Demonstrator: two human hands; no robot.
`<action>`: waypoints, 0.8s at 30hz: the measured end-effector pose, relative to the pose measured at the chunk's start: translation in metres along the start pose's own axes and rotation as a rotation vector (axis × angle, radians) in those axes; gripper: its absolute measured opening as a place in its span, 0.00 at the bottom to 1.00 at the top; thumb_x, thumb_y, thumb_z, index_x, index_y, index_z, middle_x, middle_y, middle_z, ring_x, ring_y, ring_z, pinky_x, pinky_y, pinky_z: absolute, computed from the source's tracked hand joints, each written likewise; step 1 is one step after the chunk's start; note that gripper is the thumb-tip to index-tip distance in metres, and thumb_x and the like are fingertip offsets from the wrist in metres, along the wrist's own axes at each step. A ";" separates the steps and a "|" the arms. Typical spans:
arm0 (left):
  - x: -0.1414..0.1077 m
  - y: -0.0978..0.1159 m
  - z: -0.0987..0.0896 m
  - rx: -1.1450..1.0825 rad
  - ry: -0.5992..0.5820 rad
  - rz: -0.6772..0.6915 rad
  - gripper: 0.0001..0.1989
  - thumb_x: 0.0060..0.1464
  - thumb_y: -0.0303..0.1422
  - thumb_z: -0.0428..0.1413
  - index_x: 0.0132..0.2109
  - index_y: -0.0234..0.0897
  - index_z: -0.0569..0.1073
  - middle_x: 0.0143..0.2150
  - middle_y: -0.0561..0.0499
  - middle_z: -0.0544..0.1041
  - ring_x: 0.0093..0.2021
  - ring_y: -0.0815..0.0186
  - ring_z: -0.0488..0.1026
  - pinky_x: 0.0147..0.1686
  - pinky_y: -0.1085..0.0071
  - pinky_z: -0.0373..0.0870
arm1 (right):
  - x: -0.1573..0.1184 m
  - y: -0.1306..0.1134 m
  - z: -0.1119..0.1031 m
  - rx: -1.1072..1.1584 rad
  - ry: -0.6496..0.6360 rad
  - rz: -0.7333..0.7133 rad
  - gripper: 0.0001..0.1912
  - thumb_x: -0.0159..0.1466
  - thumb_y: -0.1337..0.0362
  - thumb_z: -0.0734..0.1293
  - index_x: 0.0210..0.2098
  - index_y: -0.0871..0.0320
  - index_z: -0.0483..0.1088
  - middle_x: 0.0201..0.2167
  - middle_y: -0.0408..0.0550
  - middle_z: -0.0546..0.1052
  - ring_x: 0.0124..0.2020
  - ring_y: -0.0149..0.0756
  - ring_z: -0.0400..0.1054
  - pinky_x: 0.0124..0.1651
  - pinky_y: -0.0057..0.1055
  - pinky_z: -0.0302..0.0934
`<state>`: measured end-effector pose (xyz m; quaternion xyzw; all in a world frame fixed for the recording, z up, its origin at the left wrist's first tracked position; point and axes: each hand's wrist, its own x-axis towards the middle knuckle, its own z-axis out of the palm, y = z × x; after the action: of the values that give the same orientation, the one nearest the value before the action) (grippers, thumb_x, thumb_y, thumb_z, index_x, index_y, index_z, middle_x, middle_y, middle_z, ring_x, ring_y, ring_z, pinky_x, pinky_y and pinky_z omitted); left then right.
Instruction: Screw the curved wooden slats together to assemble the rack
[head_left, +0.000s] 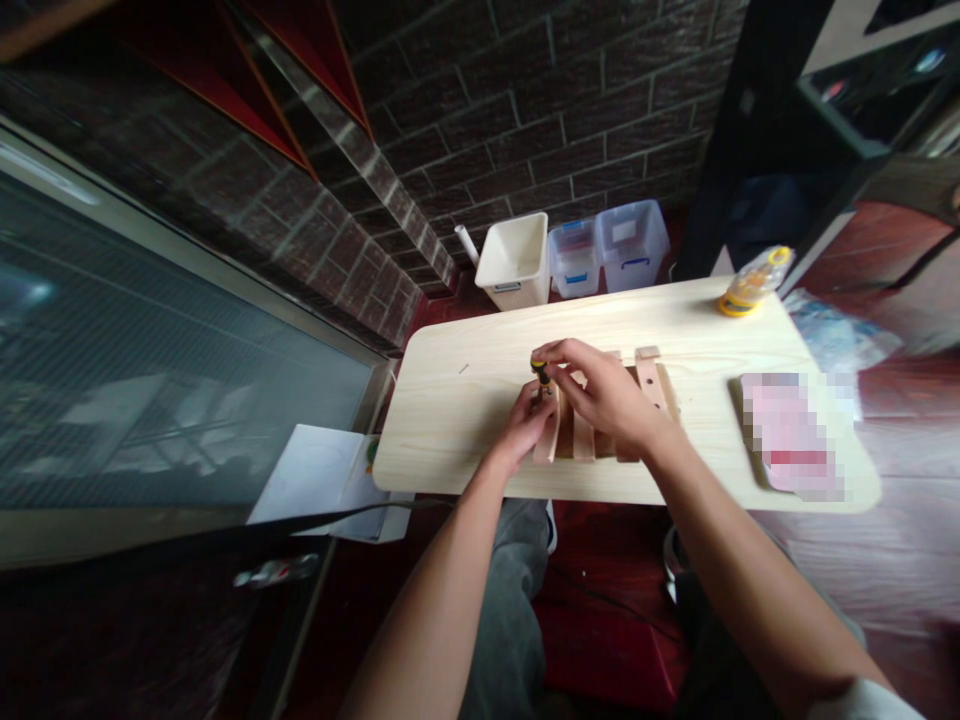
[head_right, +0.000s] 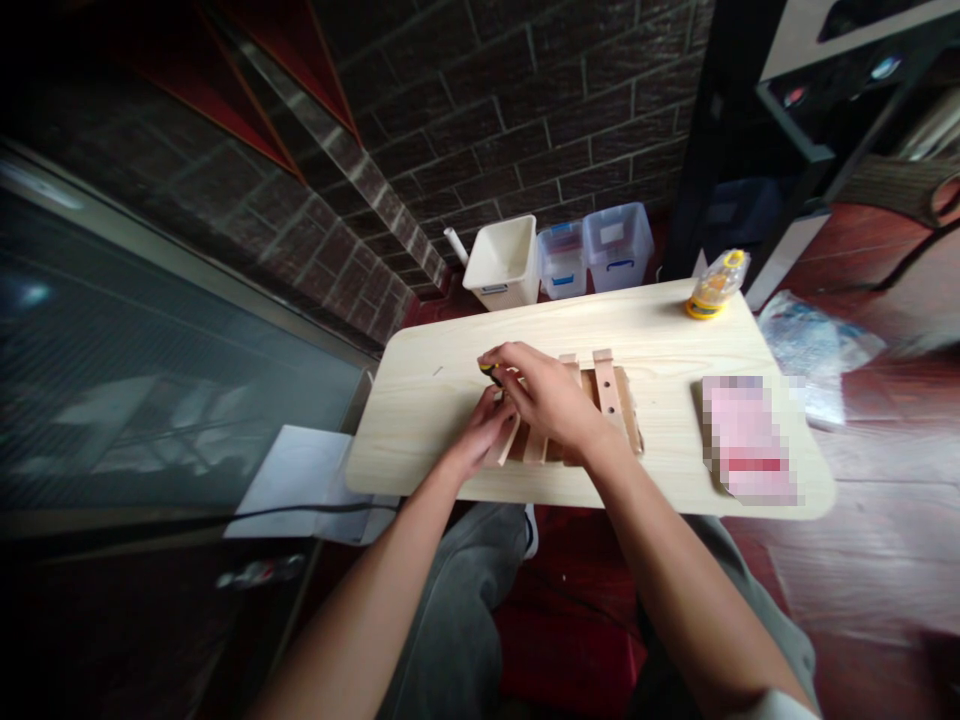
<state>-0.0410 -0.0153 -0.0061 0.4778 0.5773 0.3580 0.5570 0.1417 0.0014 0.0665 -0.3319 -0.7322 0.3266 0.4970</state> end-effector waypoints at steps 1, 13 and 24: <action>0.000 0.000 0.000 0.002 -0.002 -0.002 0.22 0.64 0.42 0.63 0.62 0.43 0.71 0.54 0.46 0.81 0.56 0.55 0.77 0.57 0.61 0.72 | 0.000 0.000 0.000 -0.003 -0.001 -0.002 0.09 0.76 0.67 0.63 0.51 0.52 0.74 0.52 0.52 0.84 0.55 0.44 0.80 0.57 0.43 0.75; 0.000 0.000 0.001 0.013 0.004 -0.001 0.20 0.66 0.41 0.61 0.61 0.43 0.71 0.54 0.46 0.81 0.57 0.55 0.77 0.58 0.61 0.72 | -0.001 0.001 0.001 0.013 -0.007 0.022 0.12 0.76 0.67 0.62 0.54 0.51 0.75 0.61 0.54 0.82 0.63 0.46 0.77 0.64 0.47 0.73; -0.002 0.001 0.001 0.035 0.012 0.003 0.20 0.66 0.42 0.61 0.61 0.43 0.71 0.55 0.46 0.81 0.58 0.54 0.77 0.59 0.60 0.72 | 0.000 -0.005 -0.001 0.034 -0.002 0.043 0.09 0.76 0.66 0.64 0.51 0.52 0.75 0.57 0.53 0.85 0.59 0.45 0.81 0.60 0.45 0.76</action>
<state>-0.0402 -0.0168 -0.0043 0.4861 0.5862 0.3515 0.5445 0.1422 -0.0012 0.0709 -0.3384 -0.7198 0.3500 0.4948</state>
